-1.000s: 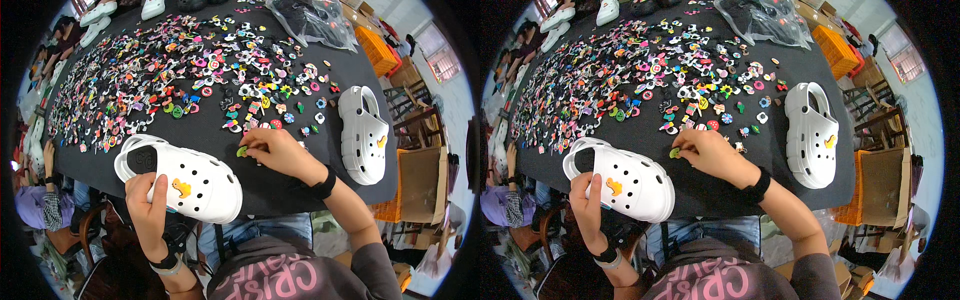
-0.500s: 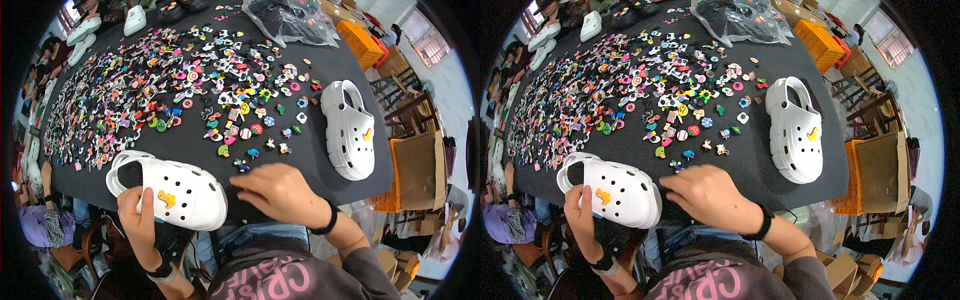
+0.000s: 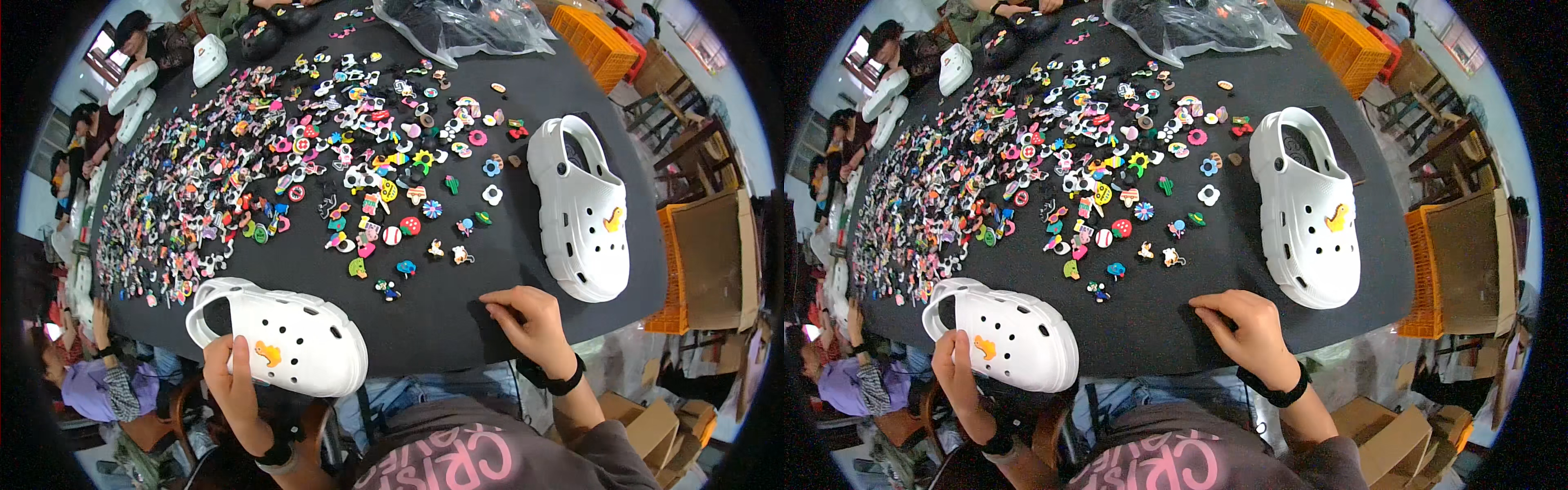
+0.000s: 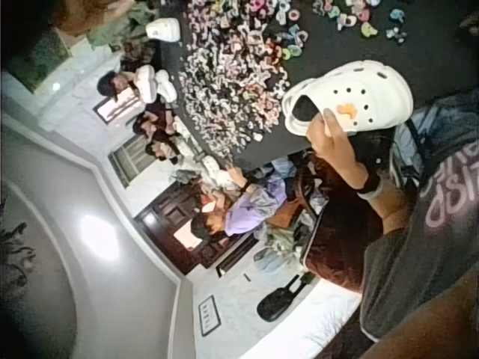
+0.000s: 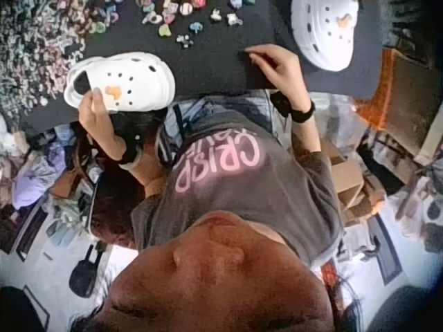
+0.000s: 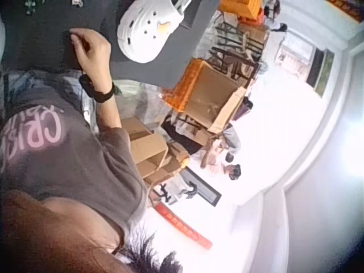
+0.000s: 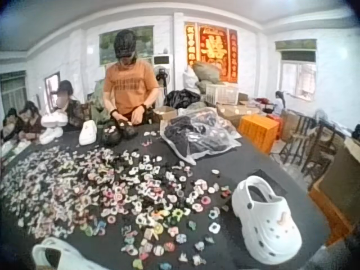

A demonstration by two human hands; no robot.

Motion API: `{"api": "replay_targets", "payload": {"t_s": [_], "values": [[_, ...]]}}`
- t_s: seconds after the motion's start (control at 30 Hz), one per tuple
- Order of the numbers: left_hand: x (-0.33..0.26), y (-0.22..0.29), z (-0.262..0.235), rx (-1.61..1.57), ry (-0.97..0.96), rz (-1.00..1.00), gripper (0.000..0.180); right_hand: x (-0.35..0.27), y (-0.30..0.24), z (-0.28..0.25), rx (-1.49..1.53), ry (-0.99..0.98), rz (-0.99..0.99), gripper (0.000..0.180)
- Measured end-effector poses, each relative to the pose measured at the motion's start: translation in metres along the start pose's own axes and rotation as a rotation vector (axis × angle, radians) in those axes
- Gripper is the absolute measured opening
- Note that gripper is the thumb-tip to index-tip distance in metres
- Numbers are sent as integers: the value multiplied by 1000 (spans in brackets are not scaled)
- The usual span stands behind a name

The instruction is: Decorating white shoes by inserting various colorful charms into the holes.

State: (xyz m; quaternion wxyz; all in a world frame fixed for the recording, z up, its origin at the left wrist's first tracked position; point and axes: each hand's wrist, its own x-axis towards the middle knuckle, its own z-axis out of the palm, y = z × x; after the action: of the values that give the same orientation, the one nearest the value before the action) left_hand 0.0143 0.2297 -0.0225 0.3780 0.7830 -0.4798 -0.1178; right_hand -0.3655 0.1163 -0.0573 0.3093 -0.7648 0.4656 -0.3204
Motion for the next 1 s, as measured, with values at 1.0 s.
{"api": "replay_targets", "payload": {"t_s": [1.0], "values": [[-4,9,-1,-212,56,-159,36,-2,-2,19,-168,72,-143,16]]}}
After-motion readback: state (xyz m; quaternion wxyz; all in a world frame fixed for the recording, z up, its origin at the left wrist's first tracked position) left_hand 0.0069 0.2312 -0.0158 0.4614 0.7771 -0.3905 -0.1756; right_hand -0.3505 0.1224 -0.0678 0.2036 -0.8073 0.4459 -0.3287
